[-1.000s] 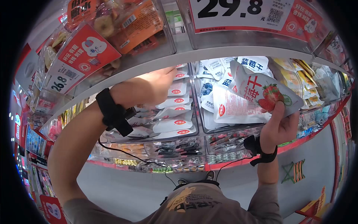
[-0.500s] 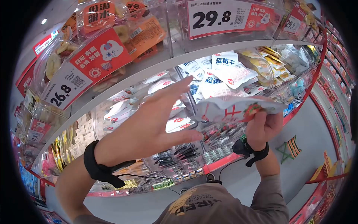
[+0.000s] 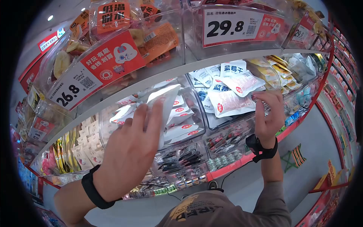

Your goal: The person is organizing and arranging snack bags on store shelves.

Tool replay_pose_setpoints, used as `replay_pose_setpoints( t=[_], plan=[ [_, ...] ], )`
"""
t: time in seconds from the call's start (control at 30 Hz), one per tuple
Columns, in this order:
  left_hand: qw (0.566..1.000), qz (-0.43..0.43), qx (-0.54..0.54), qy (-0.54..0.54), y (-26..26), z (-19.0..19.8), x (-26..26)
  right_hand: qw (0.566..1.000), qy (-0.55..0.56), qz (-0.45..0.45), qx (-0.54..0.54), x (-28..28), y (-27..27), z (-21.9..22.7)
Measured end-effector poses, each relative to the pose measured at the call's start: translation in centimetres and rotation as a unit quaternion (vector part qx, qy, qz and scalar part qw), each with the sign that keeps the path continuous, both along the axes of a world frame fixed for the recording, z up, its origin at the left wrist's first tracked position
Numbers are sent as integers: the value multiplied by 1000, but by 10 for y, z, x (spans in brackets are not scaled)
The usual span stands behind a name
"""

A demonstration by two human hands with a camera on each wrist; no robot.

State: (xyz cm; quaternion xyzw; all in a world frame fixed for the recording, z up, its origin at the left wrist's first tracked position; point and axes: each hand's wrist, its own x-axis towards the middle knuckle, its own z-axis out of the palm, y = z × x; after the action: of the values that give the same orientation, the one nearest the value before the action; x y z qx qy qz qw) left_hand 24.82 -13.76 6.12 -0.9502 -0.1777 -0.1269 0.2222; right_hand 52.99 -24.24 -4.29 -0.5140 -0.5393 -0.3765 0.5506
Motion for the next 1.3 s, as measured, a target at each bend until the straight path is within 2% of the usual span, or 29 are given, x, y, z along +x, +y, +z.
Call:
replay_pose_setpoints(
  t=[0.1,0.23,0.27,0.37,0.43,0.5,0.57,0.63,0.83,1.03,1.17,1.3],
  plan=[
    [1000,24,-19,6,22,-4,15,996,-67,-49,-36,16,6,1],
    [992,108,-59,20,55,-15,45,995,-75,-41,-60,29,18,-13],
    [983,144,-98,54,55,-8,54,994,-73,-45,-66,31,20,-18],
    [1000,-8,26,10,94,-32,44,996,-54,-18,-67,35,22,-23],
    [988,40,137,60,105,-31,55,996,-38,-1,-74,36,19,-21],
    [971,210,-27,107,87,-9,87,996,-31,15,-77,38,17,-23],
    [947,250,-195,57,120,-20,93,996,-18,27,-80,40,14,-24],
    [923,282,-259,39,136,-30,101,996,-18,31,-80,42,13,-26],
    [913,317,-246,72,155,-40,129,994,-22,42,-98,45,11,-26],
    [915,326,-222,89,159,-38,136,986,23,77,-144,48,8,-15],
    [916,329,-211,94,162,-34,134,967,103,142,-186,50,-1,-1],
    [917,326,-209,97,161,-31,136,955,-63,27,-288,57,-6,25]
  ],
)
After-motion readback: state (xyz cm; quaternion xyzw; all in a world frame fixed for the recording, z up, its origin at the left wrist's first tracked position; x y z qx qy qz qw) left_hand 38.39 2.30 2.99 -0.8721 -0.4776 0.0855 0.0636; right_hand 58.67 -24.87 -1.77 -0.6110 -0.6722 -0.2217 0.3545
